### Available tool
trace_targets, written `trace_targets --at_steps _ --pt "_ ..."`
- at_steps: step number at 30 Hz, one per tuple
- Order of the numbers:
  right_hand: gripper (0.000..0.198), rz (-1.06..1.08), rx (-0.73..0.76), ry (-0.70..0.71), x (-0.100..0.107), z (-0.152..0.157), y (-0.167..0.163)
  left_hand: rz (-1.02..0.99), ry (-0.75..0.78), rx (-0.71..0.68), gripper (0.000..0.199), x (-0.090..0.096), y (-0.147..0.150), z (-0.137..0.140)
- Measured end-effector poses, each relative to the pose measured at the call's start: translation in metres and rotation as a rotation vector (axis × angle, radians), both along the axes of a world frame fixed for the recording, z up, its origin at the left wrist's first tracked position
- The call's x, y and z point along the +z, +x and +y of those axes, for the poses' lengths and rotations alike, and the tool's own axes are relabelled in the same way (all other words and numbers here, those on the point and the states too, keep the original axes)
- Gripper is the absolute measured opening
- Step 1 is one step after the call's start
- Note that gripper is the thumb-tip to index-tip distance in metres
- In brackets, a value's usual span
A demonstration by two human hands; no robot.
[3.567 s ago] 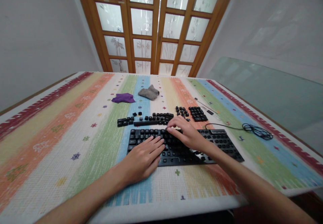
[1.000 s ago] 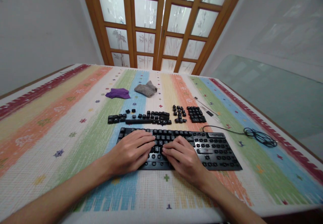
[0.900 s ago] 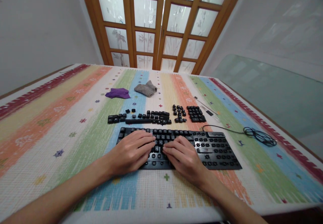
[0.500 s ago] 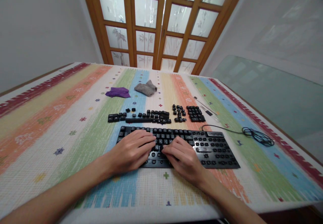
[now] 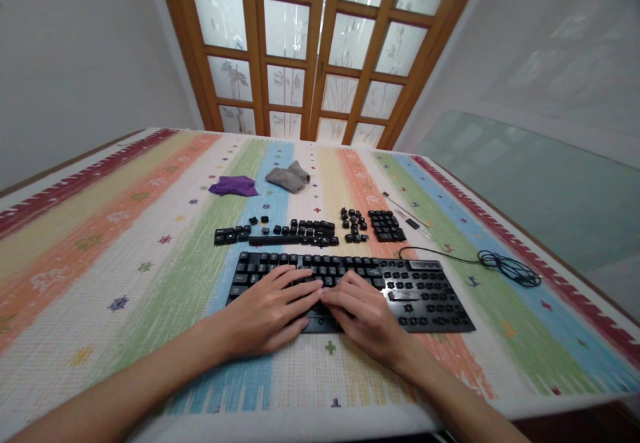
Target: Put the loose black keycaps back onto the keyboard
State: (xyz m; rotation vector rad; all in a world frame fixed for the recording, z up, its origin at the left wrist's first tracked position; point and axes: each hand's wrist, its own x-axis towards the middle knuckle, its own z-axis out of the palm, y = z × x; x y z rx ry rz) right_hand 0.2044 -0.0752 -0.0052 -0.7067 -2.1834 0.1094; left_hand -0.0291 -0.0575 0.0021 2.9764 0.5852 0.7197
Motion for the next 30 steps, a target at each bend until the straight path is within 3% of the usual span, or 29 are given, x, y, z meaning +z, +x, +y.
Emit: trace_targets --at_steps 5,13,30 --pt "0.021 0.018 0.013 -0.057 0.0029 -0.0001 0.0017 0.035 0.012 0.004 0.038 -0.0013 0.0002 0.0004" --pt "0.014 -0.045 -0.149 -0.097 0.0038 0.0003 0.0034 0.02 0.048 -0.008 0.036 -0.001 0.0009 0.0012" --pt "0.014 -0.124 -0.143 -0.124 0.0025 0.0009 0.0052 -0.032 0.074 -0.016 0.034 -0.0003 0.0025 -0.0006"
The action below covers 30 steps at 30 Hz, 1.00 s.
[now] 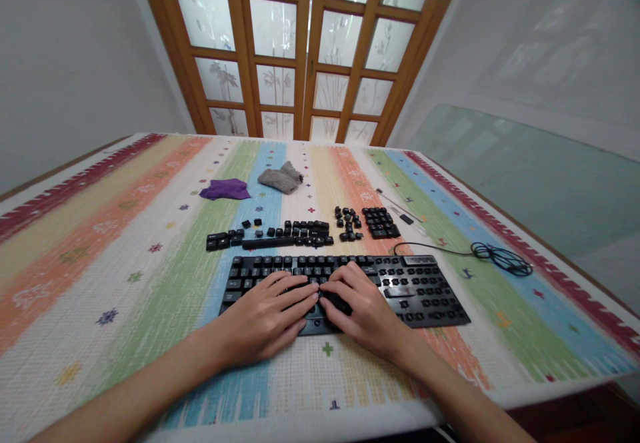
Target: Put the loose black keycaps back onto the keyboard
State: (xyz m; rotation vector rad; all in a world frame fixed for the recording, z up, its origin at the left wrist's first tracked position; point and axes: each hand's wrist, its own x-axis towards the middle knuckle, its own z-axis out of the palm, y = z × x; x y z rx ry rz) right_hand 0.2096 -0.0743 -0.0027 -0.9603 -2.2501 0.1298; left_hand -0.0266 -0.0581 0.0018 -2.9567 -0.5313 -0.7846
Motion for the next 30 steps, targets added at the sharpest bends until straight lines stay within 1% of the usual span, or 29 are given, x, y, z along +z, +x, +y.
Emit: trace_targets --at_steps 5,12,15,19,26,30 --pt "0.019 -0.018 0.018 0.016 0.002 0.0 -0.001 0.019 -0.016 0.004 0.036 -0.001 0.0 0.0" --pt "0.018 -0.01 -0.015 0.051 0.001 -0.002 -0.001 0.027 -0.037 0.026 0.034 -0.001 0.001 -0.002" --pt "0.016 -0.01 -0.031 0.044 0.001 -0.002 -0.002 0.015 -0.035 0.049 0.031 0.001 0.002 -0.004" --pt "0.017 -0.07 -0.027 0.02 0.004 -0.003 -0.004 -0.008 -0.042 0.076 0.029 0.001 0.005 -0.005" --pt "0.017 -0.155 -0.019 0.054 0.006 -0.004 -0.004 -0.023 -0.064 0.09 0.023 -0.009 0.009 -0.004" --pt "0.015 -0.193 0.0 0.053 0.005 -0.005 -0.004 -0.006 -0.056 0.081 0.025 -0.007 0.009 -0.003"
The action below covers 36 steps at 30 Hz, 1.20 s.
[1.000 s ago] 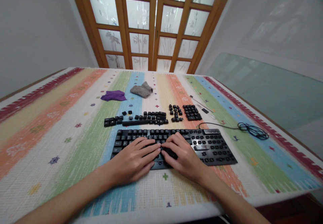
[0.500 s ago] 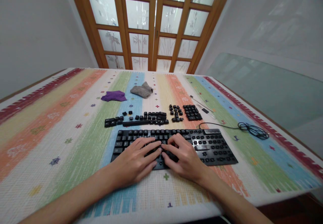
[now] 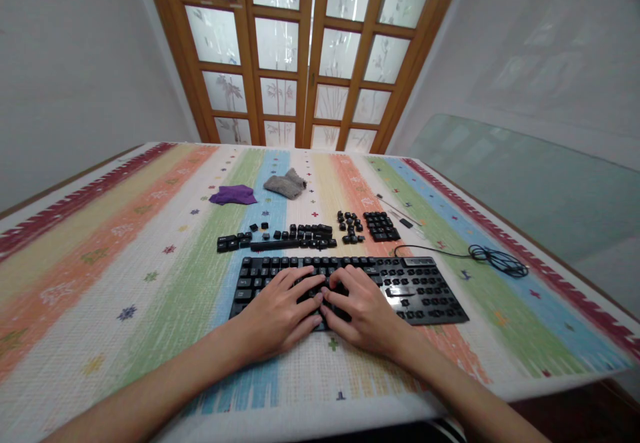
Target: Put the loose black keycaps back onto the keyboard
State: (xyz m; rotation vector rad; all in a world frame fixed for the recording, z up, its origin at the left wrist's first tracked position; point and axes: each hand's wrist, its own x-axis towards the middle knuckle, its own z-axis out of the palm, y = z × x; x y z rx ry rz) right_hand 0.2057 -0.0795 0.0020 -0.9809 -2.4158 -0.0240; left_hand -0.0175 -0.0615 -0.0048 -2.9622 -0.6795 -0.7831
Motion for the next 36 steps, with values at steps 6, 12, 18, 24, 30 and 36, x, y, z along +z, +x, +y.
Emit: trace_targets --at_steps 6,12,18,24,30,36 --pt "0.017 0.214 -0.033 -0.053 0.005 0.008 0.008 -0.138 0.141 0.022 0.027 0.014 -0.013 0.009" --pt "0.013 0.272 -0.1 -0.096 0.015 0.041 0.014 -0.296 0.263 0.236 0.032 0.028 -0.038 0.028" --pt "0.011 0.29 -0.146 -0.16 0.021 0.085 0.0 -0.33 0.261 0.306 0.032 0.029 -0.054 0.04" --pt "0.011 0.297 -0.169 -0.168 0.025 0.124 -0.019 -0.282 -0.03 0.119 0.03 0.022 -0.039 0.028" --pt "0.013 0.236 -0.212 -0.212 0.017 0.154 -0.026 0.116 -0.199 -0.096 0.054 0.013 -0.016 0.004" --pt "0.011 0.112 -0.178 -0.26 0.011 0.164 -0.036 0.179 -0.239 -0.074 0.056 0.011 -0.011 0.0"
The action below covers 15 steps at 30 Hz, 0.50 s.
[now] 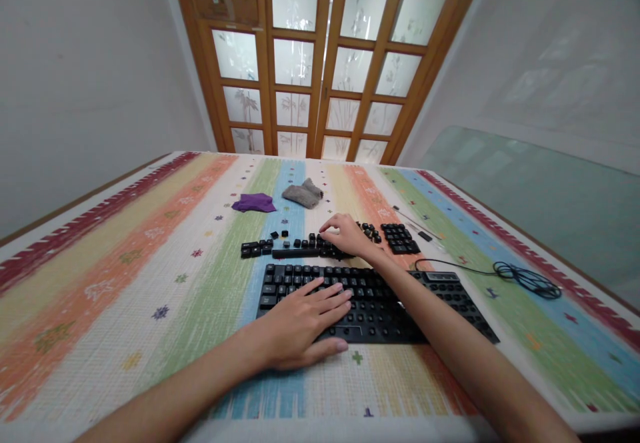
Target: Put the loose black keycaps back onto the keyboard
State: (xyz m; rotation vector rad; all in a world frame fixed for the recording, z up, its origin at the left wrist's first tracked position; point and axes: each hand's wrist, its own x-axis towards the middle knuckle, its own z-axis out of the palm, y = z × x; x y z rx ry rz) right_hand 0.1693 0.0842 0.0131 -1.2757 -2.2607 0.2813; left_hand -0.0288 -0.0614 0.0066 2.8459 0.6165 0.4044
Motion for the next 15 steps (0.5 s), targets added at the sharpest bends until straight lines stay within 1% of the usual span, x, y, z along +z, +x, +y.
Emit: trace_targets --at_steps 5,8,11,15 --pt "0.015 -0.061 0.013 -0.033 0.0 0.006 -0.012 0.006 -0.001 -0.003 0.066 0.003 -0.001 -0.001" --pt "0.017 -0.091 0.021 -0.054 0.0 0.011 -0.018 0.006 0.008 0.014 0.062 0.004 0.0 -0.001" --pt "0.017 -0.115 0.028 -0.066 0.0 0.015 -0.021 0.002 0.021 0.019 0.06 0.0 0.001 0.0" --pt "0.017 -0.135 0.036 -0.07 -0.001 0.017 -0.022 -0.004 0.09 -0.003 0.071 -0.01 0.0 0.001"
